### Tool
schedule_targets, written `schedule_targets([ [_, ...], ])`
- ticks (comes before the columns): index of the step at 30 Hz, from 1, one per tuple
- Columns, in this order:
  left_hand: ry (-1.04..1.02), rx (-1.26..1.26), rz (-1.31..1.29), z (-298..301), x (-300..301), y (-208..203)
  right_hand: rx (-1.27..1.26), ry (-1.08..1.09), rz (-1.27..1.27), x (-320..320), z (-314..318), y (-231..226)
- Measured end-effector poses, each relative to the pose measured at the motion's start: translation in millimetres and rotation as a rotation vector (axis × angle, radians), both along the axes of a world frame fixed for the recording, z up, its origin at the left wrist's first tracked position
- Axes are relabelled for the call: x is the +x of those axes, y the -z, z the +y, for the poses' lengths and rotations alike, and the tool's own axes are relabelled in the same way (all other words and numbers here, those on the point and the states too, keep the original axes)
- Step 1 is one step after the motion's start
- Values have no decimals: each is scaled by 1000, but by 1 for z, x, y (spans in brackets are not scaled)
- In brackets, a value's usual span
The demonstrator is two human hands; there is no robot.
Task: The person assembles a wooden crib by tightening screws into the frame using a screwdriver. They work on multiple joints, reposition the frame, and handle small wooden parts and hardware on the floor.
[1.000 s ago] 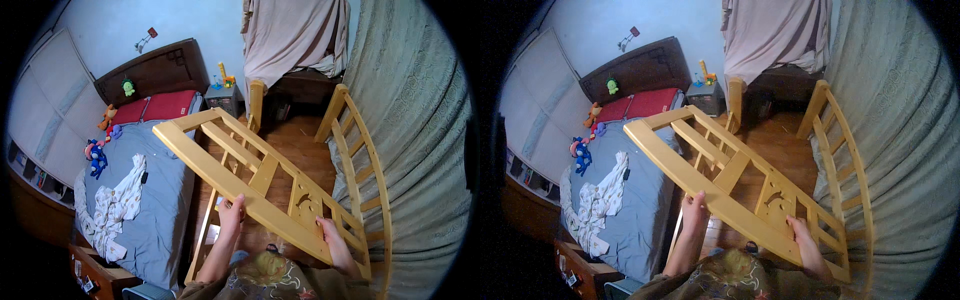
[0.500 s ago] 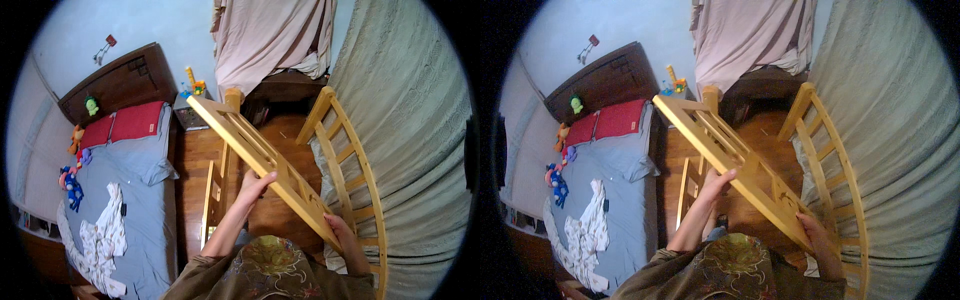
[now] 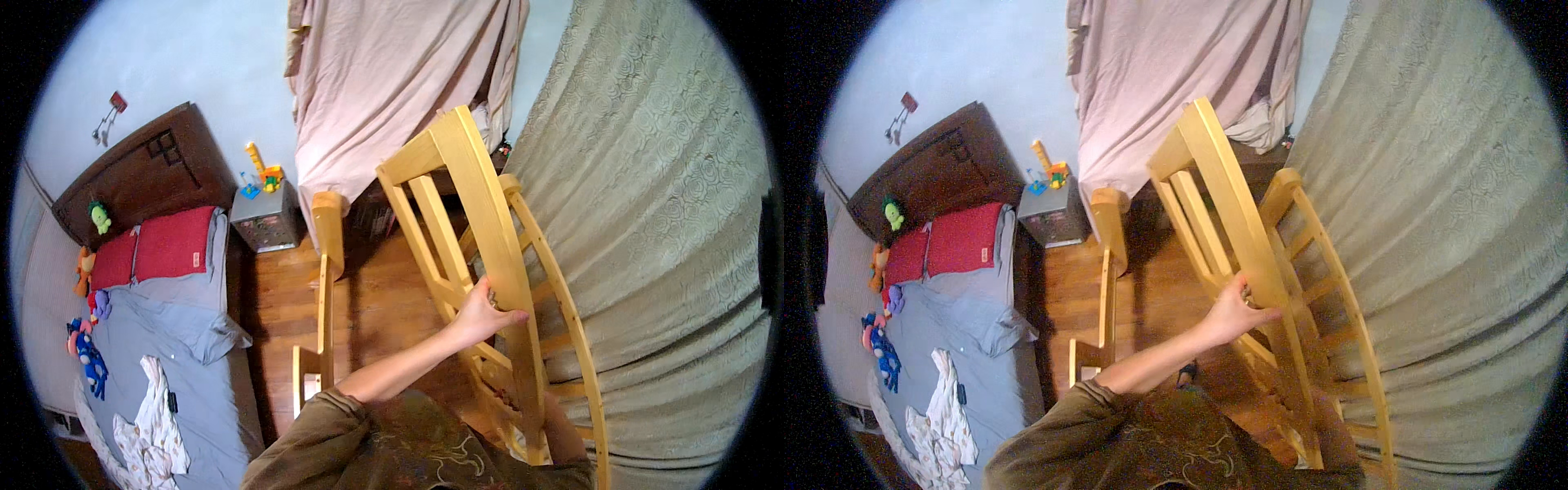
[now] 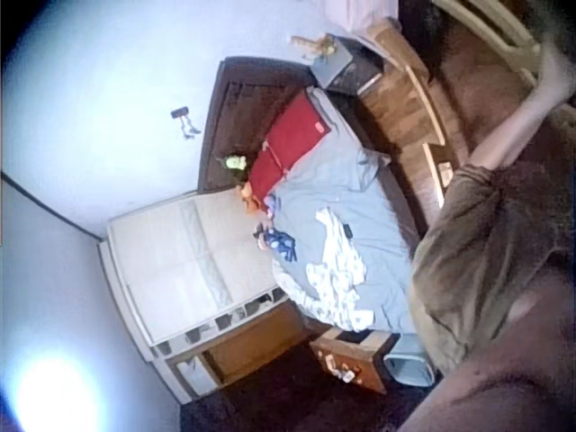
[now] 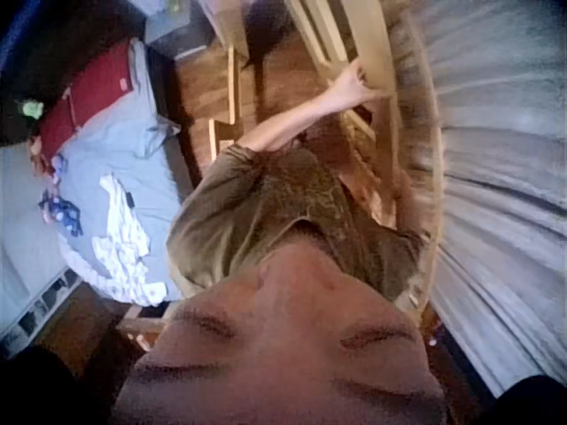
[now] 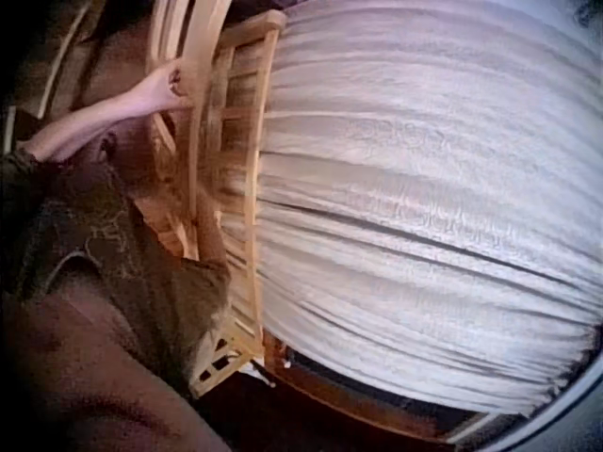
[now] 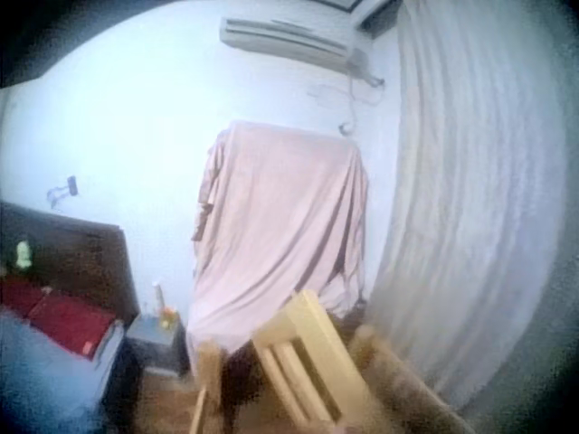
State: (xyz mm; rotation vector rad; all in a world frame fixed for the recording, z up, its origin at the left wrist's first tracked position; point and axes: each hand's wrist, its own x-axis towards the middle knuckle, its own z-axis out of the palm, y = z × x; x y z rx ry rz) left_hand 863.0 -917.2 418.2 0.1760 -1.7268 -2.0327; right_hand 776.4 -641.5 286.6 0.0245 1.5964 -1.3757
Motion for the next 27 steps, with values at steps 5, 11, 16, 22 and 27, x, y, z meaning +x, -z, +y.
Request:
schedule_targets([
  [5, -19, 28, -17, -24, -55, -7, 72, -27, -27, -72, -41, 30],
  [11, -23, -52, -46, -59, -108, 1, 126, -49, -63, -122, -78, 53],
  [16, -56, -151, 14, -82, -129, -10, 164, -46, -54, -145, -99, 68],
  [22, -12, -51, -79, -127, -138, -23, 262, -92, 158, -174, -106, 72],
  [27, -138, -233, -19, -150, -144, -5, -149, -240, 587, -158, -165, 1],
])
